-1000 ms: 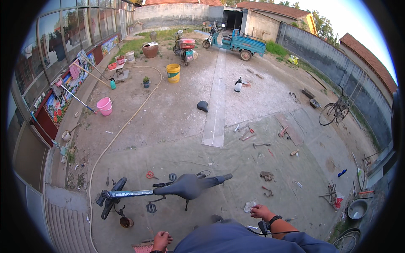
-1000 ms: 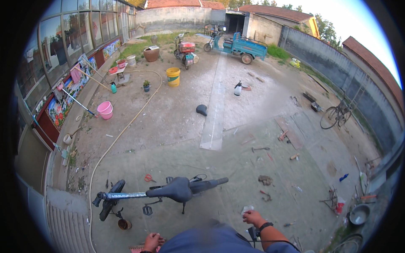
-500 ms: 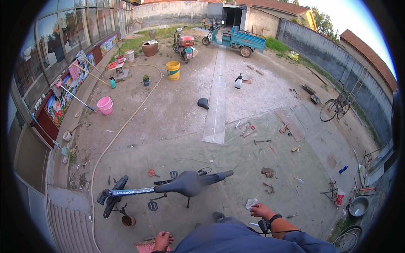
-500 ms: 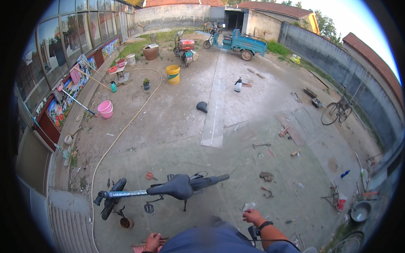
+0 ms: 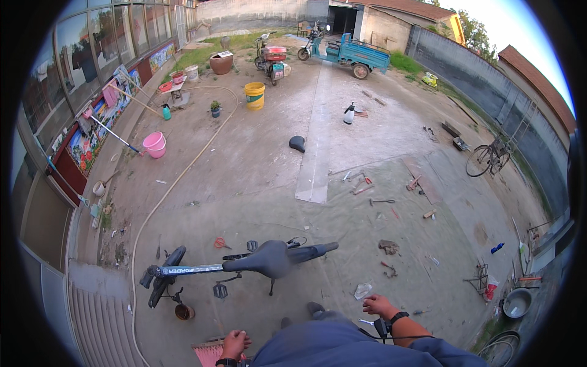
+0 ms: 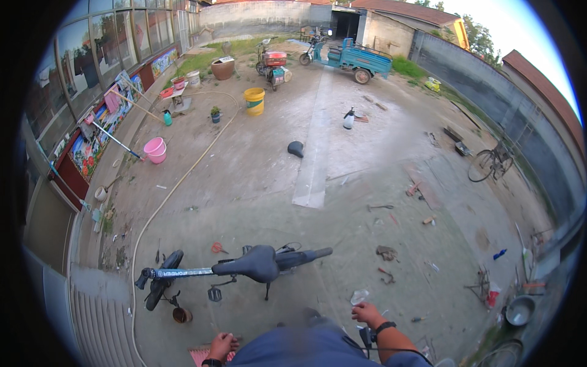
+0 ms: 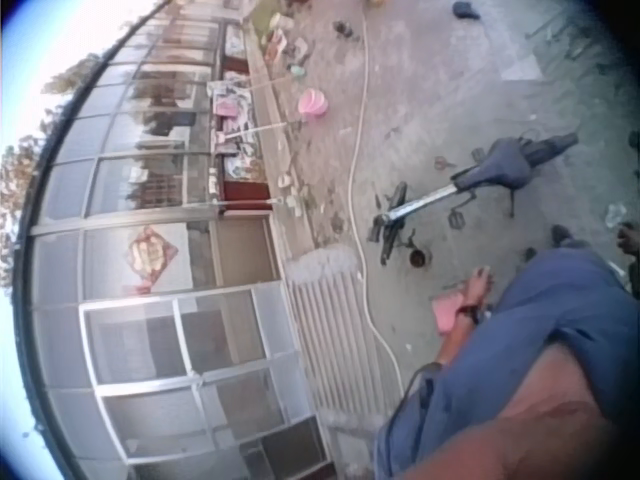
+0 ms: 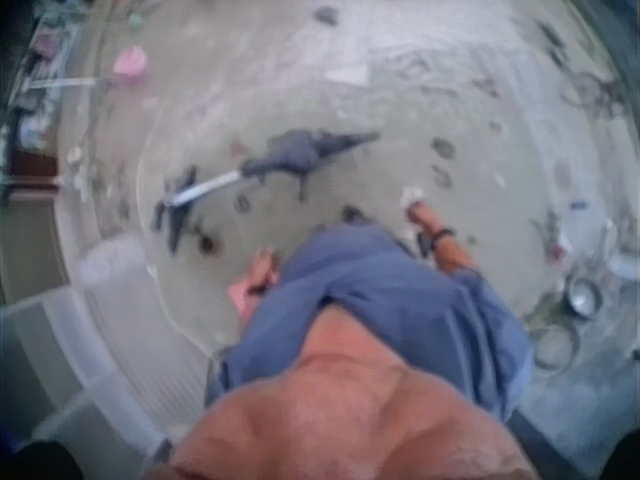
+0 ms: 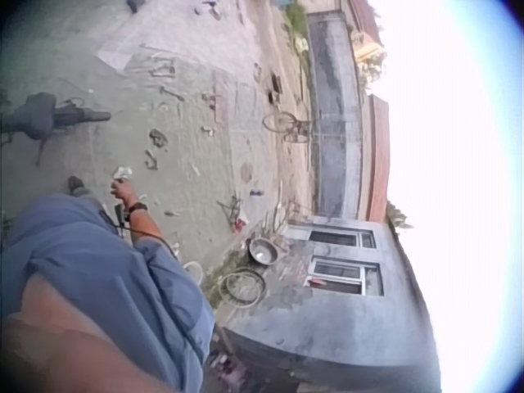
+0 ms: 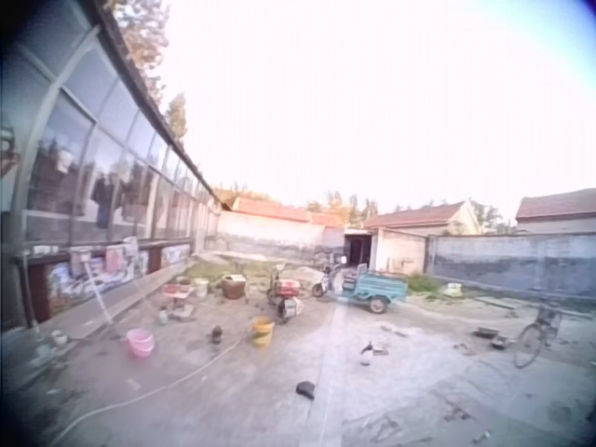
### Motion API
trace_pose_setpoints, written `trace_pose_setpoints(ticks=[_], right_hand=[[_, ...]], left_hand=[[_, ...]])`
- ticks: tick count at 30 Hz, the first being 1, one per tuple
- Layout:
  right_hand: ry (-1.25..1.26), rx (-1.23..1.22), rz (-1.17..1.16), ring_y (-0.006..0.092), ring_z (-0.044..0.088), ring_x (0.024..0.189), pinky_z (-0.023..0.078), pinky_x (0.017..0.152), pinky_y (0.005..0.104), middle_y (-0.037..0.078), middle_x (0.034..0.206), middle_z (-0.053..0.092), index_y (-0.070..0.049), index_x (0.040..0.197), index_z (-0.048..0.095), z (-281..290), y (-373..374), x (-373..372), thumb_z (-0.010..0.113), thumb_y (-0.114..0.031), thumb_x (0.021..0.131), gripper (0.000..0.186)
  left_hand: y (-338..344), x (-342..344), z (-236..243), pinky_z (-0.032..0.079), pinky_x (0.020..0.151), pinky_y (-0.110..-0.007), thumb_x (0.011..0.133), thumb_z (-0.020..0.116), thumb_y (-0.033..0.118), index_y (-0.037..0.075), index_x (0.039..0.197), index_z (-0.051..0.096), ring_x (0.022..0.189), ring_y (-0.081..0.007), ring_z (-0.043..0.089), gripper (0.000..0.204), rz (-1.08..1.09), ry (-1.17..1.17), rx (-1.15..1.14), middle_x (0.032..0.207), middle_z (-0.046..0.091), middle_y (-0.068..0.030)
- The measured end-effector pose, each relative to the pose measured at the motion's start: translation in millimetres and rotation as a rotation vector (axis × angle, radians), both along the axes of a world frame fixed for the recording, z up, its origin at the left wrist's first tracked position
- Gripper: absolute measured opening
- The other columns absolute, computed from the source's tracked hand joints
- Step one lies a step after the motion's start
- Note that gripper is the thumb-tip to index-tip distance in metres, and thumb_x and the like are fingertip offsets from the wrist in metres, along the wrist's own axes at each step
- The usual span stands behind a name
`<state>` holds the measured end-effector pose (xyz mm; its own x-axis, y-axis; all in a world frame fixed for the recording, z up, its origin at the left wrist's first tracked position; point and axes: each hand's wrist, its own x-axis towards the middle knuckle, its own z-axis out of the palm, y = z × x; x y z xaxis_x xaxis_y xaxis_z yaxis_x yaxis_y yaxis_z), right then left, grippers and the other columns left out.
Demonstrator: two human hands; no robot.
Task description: The person walks around a cluttered outdoor area, picks up a bicycle gear shifter from a basin, and then uses a multi-tool to adjust the shifter on the bicycle handlebar. The person manipulates the shifter and tool repeatedly.
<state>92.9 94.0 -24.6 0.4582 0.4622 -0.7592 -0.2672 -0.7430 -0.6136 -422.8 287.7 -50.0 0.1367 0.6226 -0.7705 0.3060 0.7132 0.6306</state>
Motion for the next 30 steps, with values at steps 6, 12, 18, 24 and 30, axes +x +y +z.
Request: trace_pose_setpoints(ticks=[6,12,18,24,30], right_hand=[[0.008,-0.016,0.002,0.0217,0.073,0.086,0.056,0.066,0.0318,0.011,0.105,0.071,-0.001,0.122,0.064,1.7,-7.5,1.9,0.067,-0.023,0.095,0.036],[0.025,-0.016,-0.008,0.0222,0.074,0.087,0.057,0.067,0.0313,0.012,0.107,0.071,-0.001,0.124,0.063,-3.8,-14.1,5.5,0.067,-0.023,0.094,0.037],[0.018,-0.030,-0.023,0.0212,0.073,0.086,0.057,0.068,0.0305,0.010,0.105,0.071,-0.001,0.123,0.063,-11.2,-14.3,7.6,0.068,-0.023,0.093,0.037],[-0.037,-0.005,-0.023,0.0190,0.073,0.084,0.057,0.068,0.0303,0.009,0.101,0.072,-0.001,0.118,0.066,-3.5,-21.8,-2.7,0.067,-0.025,0.093,0.035],[-0.086,-0.022,-0.028,0.0206,0.074,0.086,0.057,0.068,0.0311,0.012,0.107,0.073,0.002,0.123,0.066,-5.7,-48.3,-17.2,0.065,-0.028,0.094,0.041]], left_hand=[[-4.3,4.4,5.6,0.057,0.065,-0.031,0.101,0.059,0.024,-0.003,0.119,0.058,0.080,-0.0208,0.072,0.032,-0.003,0.008,0.008,0.098,0.070,-0.0118],[-6.8,5.6,5.9,0.057,0.066,-0.032,0.103,0.057,0.024,-0.002,0.117,0.057,0.080,-0.0215,0.072,0.030,-0.009,0.013,-0.002,0.097,0.069,-0.0127],[-9.2,5.1,7.1,0.056,0.066,-0.031,0.103,0.055,0.022,-0.002,0.117,0.057,0.081,-0.0216,0.071,0.028,-0.003,-0.008,0.003,0.098,0.069,-0.0132],[-12.8,0.0,10.8,0.055,0.063,-0.030,0.102,0.058,0.022,-0.002,0.128,0.053,0.078,-0.0205,0.071,0.036,-0.018,0.006,-0.020,0.100,0.069,-0.0126],[-7.7,1.9,29.1,0.055,0.062,-0.030,0.103,0.054,0.021,-0.002,0.125,0.052,0.076,-0.0208,0.069,0.032,-0.156,0.016,-0.009,0.099,0.067,-0.0140]])
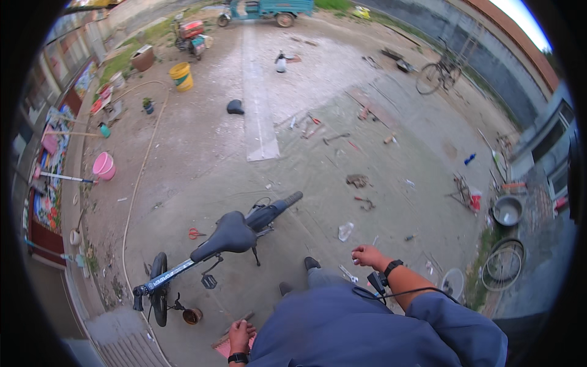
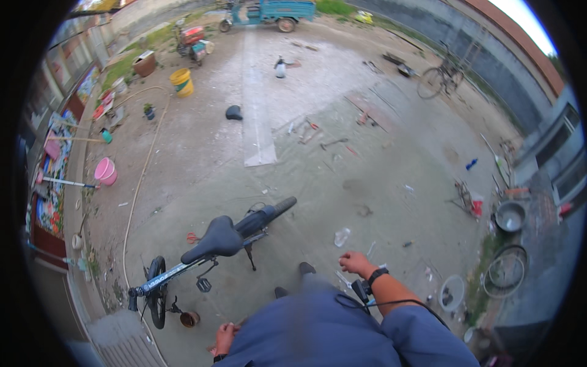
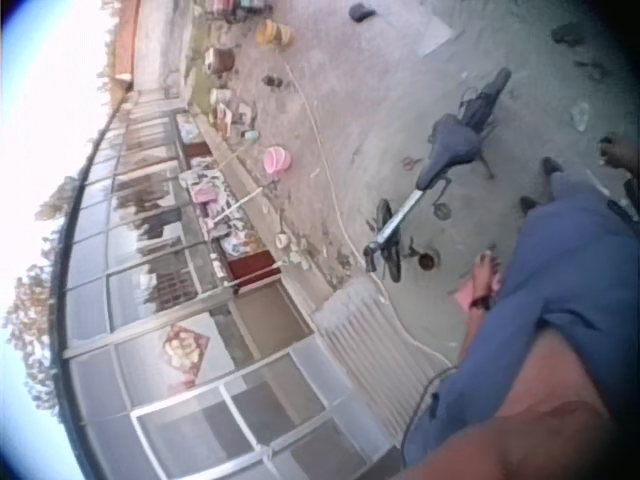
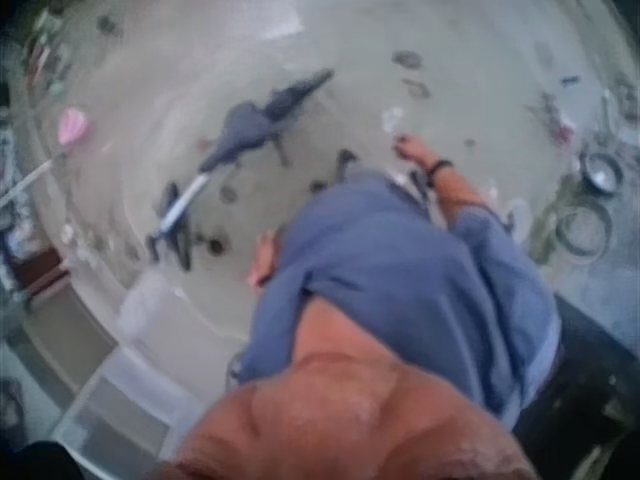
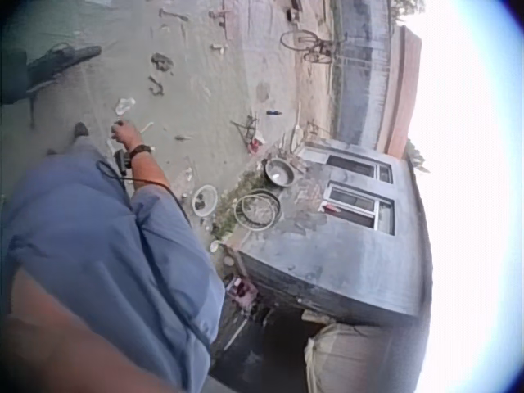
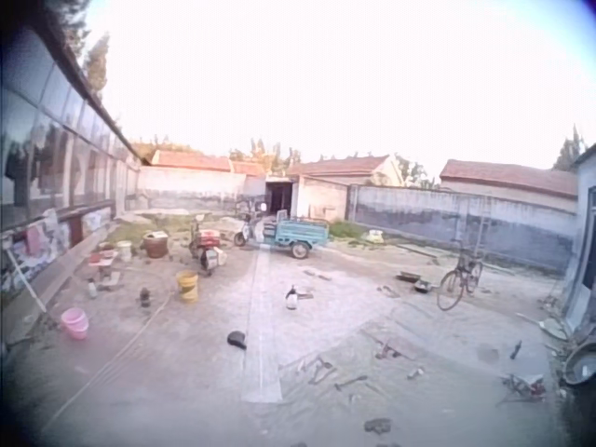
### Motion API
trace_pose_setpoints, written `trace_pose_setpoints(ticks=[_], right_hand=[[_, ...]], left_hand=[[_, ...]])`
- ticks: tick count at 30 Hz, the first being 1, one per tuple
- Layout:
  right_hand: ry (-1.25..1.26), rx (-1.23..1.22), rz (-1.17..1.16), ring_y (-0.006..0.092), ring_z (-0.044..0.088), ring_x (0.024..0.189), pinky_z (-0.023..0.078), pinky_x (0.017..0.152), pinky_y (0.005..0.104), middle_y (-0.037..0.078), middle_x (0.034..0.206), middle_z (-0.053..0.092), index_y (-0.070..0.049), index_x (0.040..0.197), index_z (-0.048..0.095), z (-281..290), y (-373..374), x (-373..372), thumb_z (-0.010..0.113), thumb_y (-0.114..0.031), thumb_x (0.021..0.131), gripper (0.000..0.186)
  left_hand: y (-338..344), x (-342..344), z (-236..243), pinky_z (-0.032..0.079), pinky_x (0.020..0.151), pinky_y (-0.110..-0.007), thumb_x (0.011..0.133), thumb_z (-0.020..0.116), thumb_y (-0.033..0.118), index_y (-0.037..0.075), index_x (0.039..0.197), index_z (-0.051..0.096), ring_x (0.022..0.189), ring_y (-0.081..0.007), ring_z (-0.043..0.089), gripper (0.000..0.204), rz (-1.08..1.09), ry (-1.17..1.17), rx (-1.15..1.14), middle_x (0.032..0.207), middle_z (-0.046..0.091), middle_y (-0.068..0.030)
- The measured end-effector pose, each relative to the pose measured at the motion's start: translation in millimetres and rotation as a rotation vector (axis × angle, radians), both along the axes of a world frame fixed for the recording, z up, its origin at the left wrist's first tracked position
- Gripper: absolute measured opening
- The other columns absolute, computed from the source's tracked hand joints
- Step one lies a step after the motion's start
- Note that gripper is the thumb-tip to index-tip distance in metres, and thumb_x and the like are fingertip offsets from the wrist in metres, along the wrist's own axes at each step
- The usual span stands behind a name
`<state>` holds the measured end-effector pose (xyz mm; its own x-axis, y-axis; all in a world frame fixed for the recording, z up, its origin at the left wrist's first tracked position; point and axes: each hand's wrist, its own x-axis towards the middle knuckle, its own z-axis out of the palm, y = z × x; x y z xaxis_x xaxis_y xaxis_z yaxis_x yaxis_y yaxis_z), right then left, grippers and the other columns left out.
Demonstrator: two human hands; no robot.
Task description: The person walks around a cluttered outdoor area, picks up a bicycle gear shifter from a basin, and then uses a multi-tool to adjust the shifter on the bicycle handlebar. The person manipulates the shifter and tool repeatedly.
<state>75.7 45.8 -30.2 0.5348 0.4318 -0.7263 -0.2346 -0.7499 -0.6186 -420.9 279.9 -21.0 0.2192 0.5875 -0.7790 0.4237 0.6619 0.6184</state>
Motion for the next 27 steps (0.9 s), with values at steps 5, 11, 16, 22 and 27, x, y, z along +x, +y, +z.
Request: trace_pose_setpoints(ticks=[5,11,16,22,27], right_hand=[[0.025,0.011,-0.094,0.0209,0.074,0.084,0.056,0.067,0.0310,0.013,0.104,0.073,0.003,0.120,0.066,-13.7,-30.7,-9.8,0.066,-0.028,0.094,0.041],[0.077,0.063,-0.277,0.0193,0.074,0.081,0.054,0.063,0.0296,0.011,0.096,0.073,0.003,0.114,0.069,-30.4,-77.4,-26.8,0.066,-0.028,0.092,0.038],[0.120,0.054,-0.434,0.0180,0.071,0.078,0.053,0.061,0.0294,0.010,0.093,0.072,0.003,0.110,0.069,-45.6,-130.9,-32.7,0.067,-0.028,0.092,0.036],[0.137,0.052,-0.602,0.0177,0.069,0.077,0.053,0.063,0.0298,0.008,0.092,0.070,0.000,0.109,0.069,-60.0,-196.6,-33.7,0.064,-0.028,0.095,0.032],[-0.136,0.060,-0.547,0.0197,0.068,0.074,0.055,0.066,0.0357,0.010,0.089,0.070,-0.003,0.101,0.070,-72.5,-243.9,-49.2,0.061,-0.030,0.097,0.029]], left_hand=[[11.6,17.3,17.3,0.057,0.065,-0.031,0.104,0.054,0.022,-0.001,0.122,0.051,0.077,-0.0216,0.070,0.030,-0.116,0.089,0.015,0.100,0.067,-0.0144],[31.7,51.0,35.1,0.058,0.067,-0.032,0.104,0.055,0.024,0.000,0.122,0.052,0.082,-0.0239,0.072,0.031,-0.299,0.171,0.072,0.102,0.068,-0.0143],[45.1,102.0,39.4,0.058,0.067,-0.033,0.103,0.055,0.025,0.001,0.124,0.052,0.084,-0.0244,0.073,0.032,-0.462,0.215,0.073,0.104,0.068,-0.0142],[47.0,184.1,45.4,0.058,0.067,-0.033,0.103,0.055,0.026,0.001,0.125,0.052,0.083,-0.0235,0.072,0.033,-0.656,0.269,0.093,0.104,0.068,-0.0139],[43.0,252.7,43.7,0.058,0.066,-0.032,0.103,0.056,0.027,0.001,0.124,0.053,0.083,-0.0229,0.072,0.033,-0.794,0.212,0.080,0.103,0.068,-0.0137]])
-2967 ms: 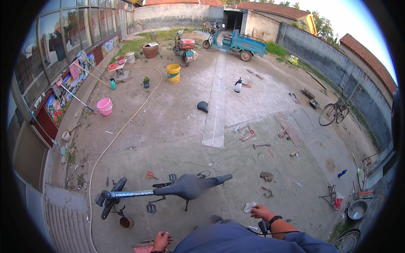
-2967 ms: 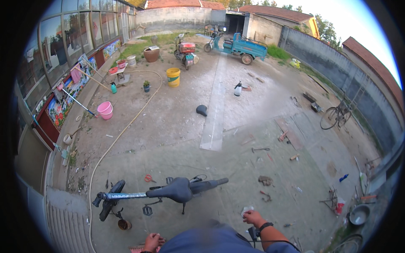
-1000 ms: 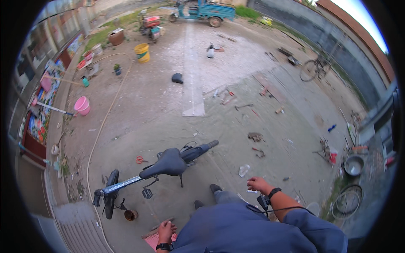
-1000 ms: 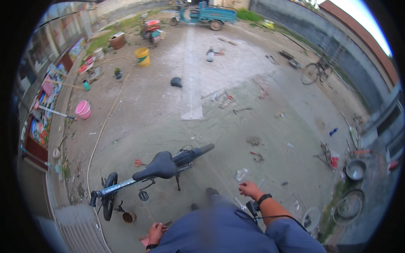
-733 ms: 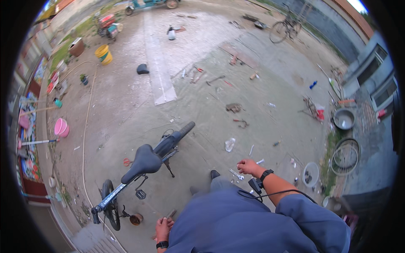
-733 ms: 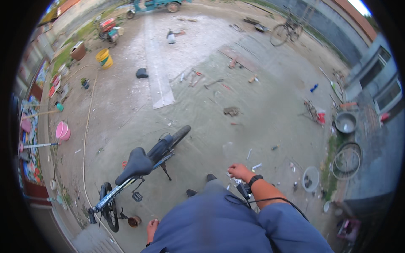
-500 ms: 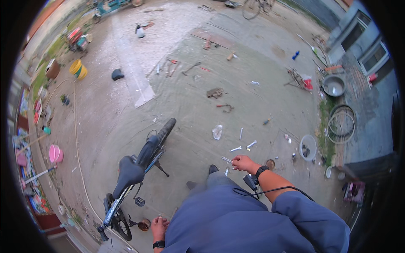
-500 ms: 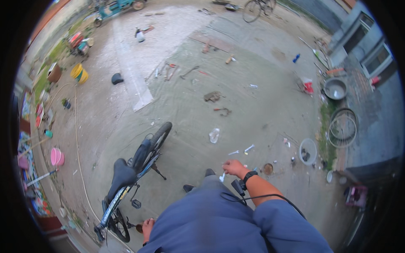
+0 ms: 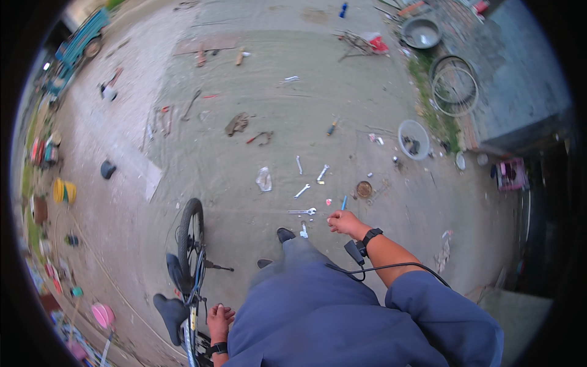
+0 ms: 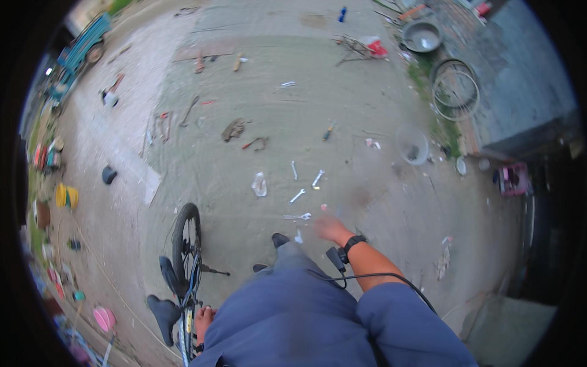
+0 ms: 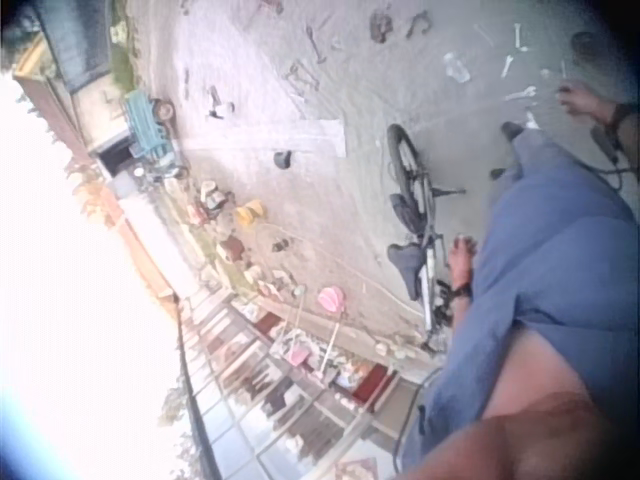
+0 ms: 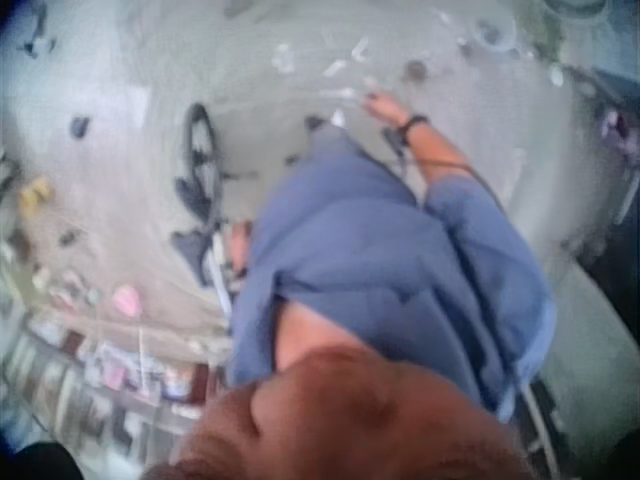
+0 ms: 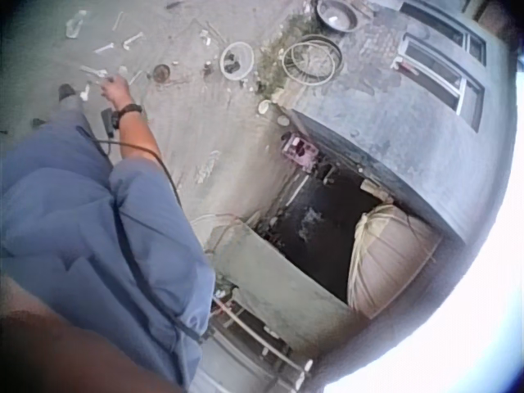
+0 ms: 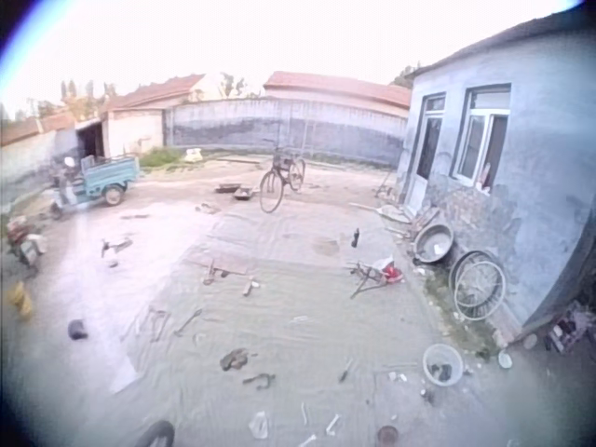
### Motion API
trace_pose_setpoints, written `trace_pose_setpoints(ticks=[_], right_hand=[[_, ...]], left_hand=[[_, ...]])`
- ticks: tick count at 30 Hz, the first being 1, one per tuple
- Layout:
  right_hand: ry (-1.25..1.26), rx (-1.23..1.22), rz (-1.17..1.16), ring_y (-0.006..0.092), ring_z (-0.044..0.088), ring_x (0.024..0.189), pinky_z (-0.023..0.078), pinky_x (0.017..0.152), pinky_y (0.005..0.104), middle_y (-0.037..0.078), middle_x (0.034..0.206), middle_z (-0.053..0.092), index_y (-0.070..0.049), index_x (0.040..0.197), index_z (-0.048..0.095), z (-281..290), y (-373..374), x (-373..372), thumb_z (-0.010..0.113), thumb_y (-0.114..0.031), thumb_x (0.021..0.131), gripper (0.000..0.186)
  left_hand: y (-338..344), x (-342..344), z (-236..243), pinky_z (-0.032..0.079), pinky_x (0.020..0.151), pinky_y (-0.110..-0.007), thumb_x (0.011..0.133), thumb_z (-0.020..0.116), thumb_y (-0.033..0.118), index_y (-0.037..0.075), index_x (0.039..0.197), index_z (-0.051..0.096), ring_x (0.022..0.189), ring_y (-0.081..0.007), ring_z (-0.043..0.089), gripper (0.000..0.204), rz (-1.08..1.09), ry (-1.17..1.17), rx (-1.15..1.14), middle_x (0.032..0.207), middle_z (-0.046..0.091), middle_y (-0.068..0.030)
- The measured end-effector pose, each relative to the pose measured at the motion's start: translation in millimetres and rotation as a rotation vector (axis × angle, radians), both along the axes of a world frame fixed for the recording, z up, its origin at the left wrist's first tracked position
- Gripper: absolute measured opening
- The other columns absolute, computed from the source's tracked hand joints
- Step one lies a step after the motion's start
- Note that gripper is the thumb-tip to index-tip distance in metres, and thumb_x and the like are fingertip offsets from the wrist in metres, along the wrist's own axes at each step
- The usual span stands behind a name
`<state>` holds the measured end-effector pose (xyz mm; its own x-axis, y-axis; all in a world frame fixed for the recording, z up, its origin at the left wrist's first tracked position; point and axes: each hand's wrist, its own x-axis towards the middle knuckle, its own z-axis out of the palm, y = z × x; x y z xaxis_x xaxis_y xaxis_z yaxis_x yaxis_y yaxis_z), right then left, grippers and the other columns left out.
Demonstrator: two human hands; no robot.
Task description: The person walks around a cluttered outdoor area, picks up a bicycle gear shifter from a basin, and then uses a multi-tool to adjust the shifter on the bicycle handlebar. The person manipulates the shifter and tool repeatedly.
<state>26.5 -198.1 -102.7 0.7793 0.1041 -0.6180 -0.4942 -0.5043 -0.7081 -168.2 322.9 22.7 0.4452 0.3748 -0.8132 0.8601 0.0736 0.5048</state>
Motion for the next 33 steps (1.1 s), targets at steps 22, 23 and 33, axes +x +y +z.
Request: trace_pose_setpoints(ticks=[22,23,33], right_hand=[[0.335,0.159,-0.986,0.0166,0.070,0.089,0.052,0.072,0.0300,0.005,0.105,0.069,-0.008,0.115,0.064,23.9,-15.3,-94.8,0.067,-0.028,0.096,0.028],[0.325,0.167,-1.009,0.0166,0.070,0.090,0.052,0.073,0.0300,0.005,0.105,0.070,-0.008,0.116,0.064,24.3,-10.1,-89.0,0.067,-0.028,0.096,0.029],[0.242,0.206,-1.186,0.0161,0.070,0.092,0.052,0.077,0.0299,0.004,0.109,0.071,-0.010,0.119,0.066,63.7,-3.0,-81.0,0.065,-0.028,0.097,0.029]], left_hand=[[-33.7,322.9,-18.6,0.055,0.061,-0.027,0.103,0.057,0.021,-0.001,0.123,0.053,0.075,-0.0180,0.069,0.030,-0.588,-0.017,-0.126,0.096,0.067,-0.0108],[-34.6,334.5,-18.6,0.055,0.061,-0.027,0.103,0.057,0.022,-0.001,0.122,0.053,0.076,-0.0181,0.069,0.030,-0.607,-0.023,-0.136,0.096,0.067,-0.0108],[-76.7,412.9,-26.7,0.055,0.062,-0.029,0.104,0.055,0.022,-0.002,0.122,0.055,0.078,-0.0196,0.070,0.030,-0.897,-0.011,-0.145,0.097,0.069,-0.0122]])
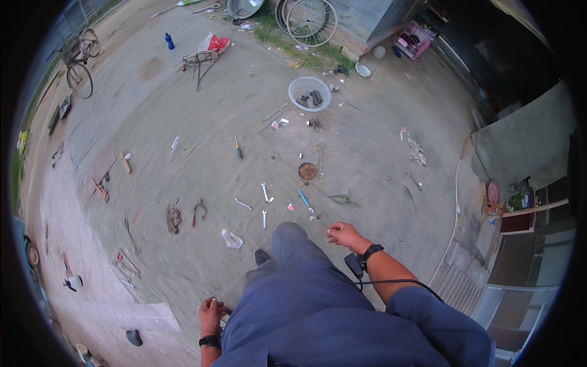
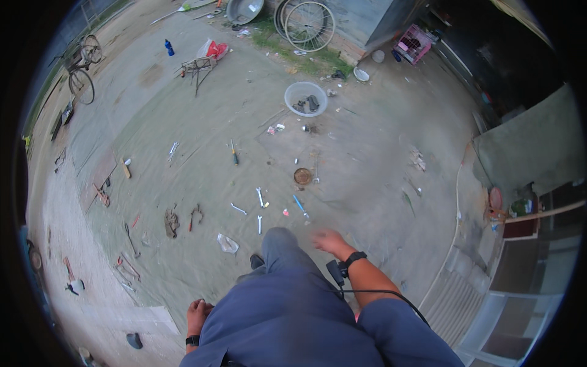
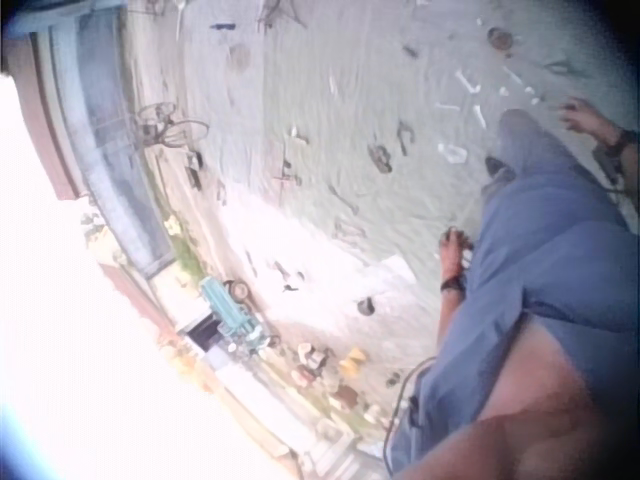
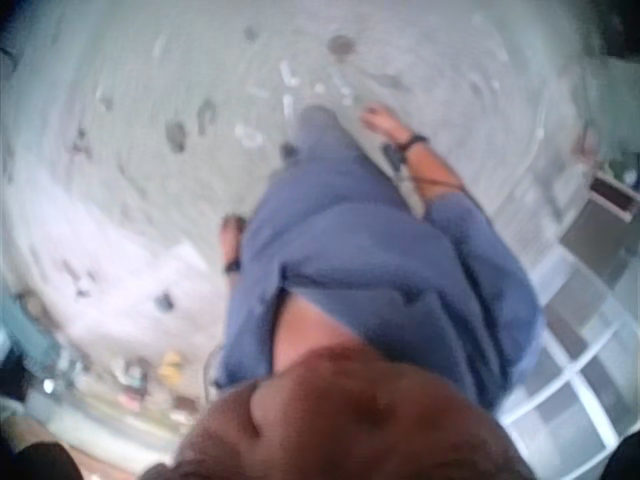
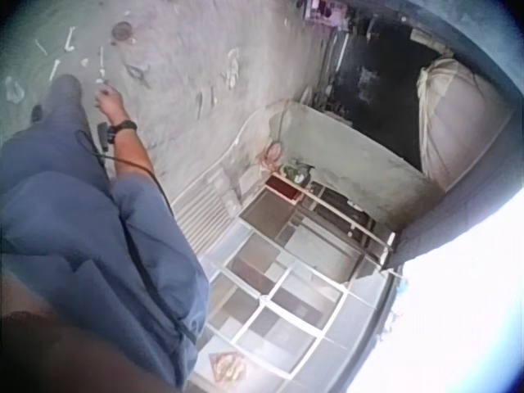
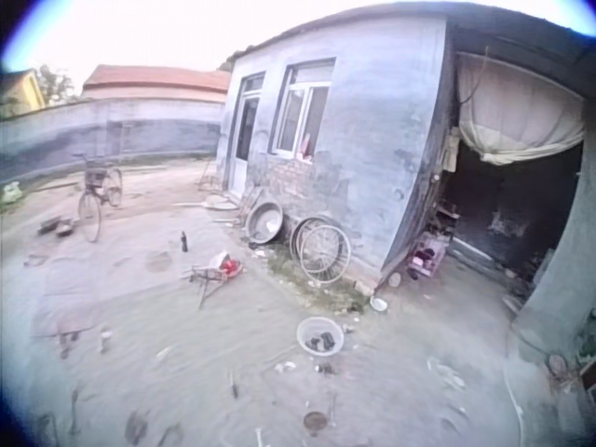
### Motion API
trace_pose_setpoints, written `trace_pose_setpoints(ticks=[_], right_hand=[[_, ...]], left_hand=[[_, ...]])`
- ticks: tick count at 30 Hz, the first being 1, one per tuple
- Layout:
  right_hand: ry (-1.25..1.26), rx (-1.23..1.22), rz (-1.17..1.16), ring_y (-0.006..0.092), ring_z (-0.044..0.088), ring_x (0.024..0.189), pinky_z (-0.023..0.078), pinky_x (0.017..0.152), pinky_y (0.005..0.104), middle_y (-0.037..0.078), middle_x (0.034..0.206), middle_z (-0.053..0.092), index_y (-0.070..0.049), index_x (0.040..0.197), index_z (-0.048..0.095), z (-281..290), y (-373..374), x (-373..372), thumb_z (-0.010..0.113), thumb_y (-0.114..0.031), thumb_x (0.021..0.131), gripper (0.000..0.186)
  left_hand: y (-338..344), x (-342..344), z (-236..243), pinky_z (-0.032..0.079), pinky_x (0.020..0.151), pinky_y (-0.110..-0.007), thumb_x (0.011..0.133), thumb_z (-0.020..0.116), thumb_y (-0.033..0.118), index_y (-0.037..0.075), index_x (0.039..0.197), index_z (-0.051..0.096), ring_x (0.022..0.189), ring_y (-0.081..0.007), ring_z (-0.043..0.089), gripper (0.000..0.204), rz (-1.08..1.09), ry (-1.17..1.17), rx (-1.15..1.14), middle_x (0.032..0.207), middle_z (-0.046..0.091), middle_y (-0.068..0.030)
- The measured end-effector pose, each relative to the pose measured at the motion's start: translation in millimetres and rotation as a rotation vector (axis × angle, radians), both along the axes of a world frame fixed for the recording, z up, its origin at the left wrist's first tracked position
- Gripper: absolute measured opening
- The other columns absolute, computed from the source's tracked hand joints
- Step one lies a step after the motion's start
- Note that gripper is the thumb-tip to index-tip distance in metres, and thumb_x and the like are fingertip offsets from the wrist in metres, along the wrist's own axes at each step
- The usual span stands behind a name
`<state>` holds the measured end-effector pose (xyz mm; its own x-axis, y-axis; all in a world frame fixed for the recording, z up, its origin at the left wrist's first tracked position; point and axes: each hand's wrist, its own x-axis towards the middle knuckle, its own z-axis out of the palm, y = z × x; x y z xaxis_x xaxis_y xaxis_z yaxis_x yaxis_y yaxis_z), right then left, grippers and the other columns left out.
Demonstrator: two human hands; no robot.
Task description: The person walks around a cluttered outdoor area, picks up a bicycle gear shifter from a basin, and then uses a multi-tool to adjust the shifter on the bicycle handlebar. The person manipulates the shifter and tool repeatedly.
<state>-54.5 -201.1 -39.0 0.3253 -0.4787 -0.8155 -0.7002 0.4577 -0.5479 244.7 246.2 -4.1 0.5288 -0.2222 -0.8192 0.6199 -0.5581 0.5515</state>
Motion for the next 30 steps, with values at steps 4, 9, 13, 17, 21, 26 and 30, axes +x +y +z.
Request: trace_pose_setpoints(ticks=[4,9,13,17,21,26,30], right_hand=[[0.037,-0.044,-0.152,0.0143,0.068,0.076,0.052,0.061,0.0270,0.007,0.095,0.071,-0.003,0.112,0.069,-3.4,-21.7,-17.8,0.069,-0.028,0.093,0.031],[0.078,0.025,-0.218,0.0149,0.069,0.076,0.051,0.061,0.0265,0.007,0.093,0.071,-0.003,0.108,0.068,-32.4,-66.1,-27.2,0.069,-0.027,0.092,0.028],[0.021,0.126,-0.206,0.0155,0.070,0.091,0.053,0.075,0.0291,0.004,0.106,0.070,-0.008,0.115,0.065,-57.4,-134.5,-13.7,0.065,-0.028,0.096,0.028],[0.009,0.082,-0.181,0.0151,0.070,0.090,0.053,0.076,0.0291,0.004,0.106,0.070,-0.008,0.117,0.065,-65.7,-212.2,-7.6,0.066,-0.029,0.096,0.029],[-0.041,0.004,-0.142,0.0157,0.070,0.091,0.053,0.076,0.0294,0.005,0.107,0.070,-0.008,0.119,0.064,-59.1,-274.3,-7.1,0.066,-0.028,0.097,0.030],[-0.031,0.082,-0.398,0.0173,0.071,0.091,0.055,0.077,0.0311,0.006,0.107,0.070,-0.007,0.122,0.064,-43.8,-310.5,-17.8,0.066,-0.027,0.097,0.031],[0.064,0.115,-0.425,0.0183,0.071,0.092,0.055,0.078,0.0322,0.007,0.107,0.070,-0.007,0.123,0.063,-45.3,-322.5,-23.2,0.065,-0.026,0.097,0.032]], left_hand=[[-39.4,25.9,-10.4,0.055,0.062,-0.029,0.104,0.055,0.022,-0.002,0.124,0.055,0.078,-0.0205,0.071,0.032,-0.036,0.018,0.028,0.099,0.069,-0.0135],[-107.1,53.6,-17.4,0.055,0.062,-0.030,0.104,0.055,0.022,-0.002,0.125,0.054,0.078,-0.0212,0.072,0.033,-0.089,0.010,0.075,0.100,0.070,-0.0141],[-192.7,71.5,-12.3,0.054,0.061,-0.031,0.103,0.056,0.023,-0.002,0.124,0.055,0.078,-0.0210,0.071,0.032,-0.113,-0.007,0.096,0.099,0.070,-0.0138],[-286.7,77.7,1.2,0.054,0.062,-0.030,0.103,0.057,0.024,-0.001,0.121,0.056,0.077,-0.0202,0.071,0.031,-0.171,-0.001,0.074,0.097,0.070,-0.0127],[-368.8,91.7,10.0,0.053,0.063,-0.030,0.102,0.057,0.024,-0.001,0.122,0.057,0.078,-0.0195,0.071,0.032,-0.246,-0.030,0.059,0.097,0.070,-0.0122],[-437.7,115.0,16.1,0.053,0.065,-0.031,0.102,0.057,0.024,-0.002,0.120,0.057,0.080,-0.0198,0.071,0.032,-0.322,-0.030,0.094,0.097,0.070,-0.0120],[-479.2,135.7,7.9,0.053,0.066,-0.031,0.102,0.057,0.025,-0.002,0.120,0.058,0.080,-0.0197,0.071,0.033,-0.366,-0.022,0.092,0.098,0.070,-0.0126]])
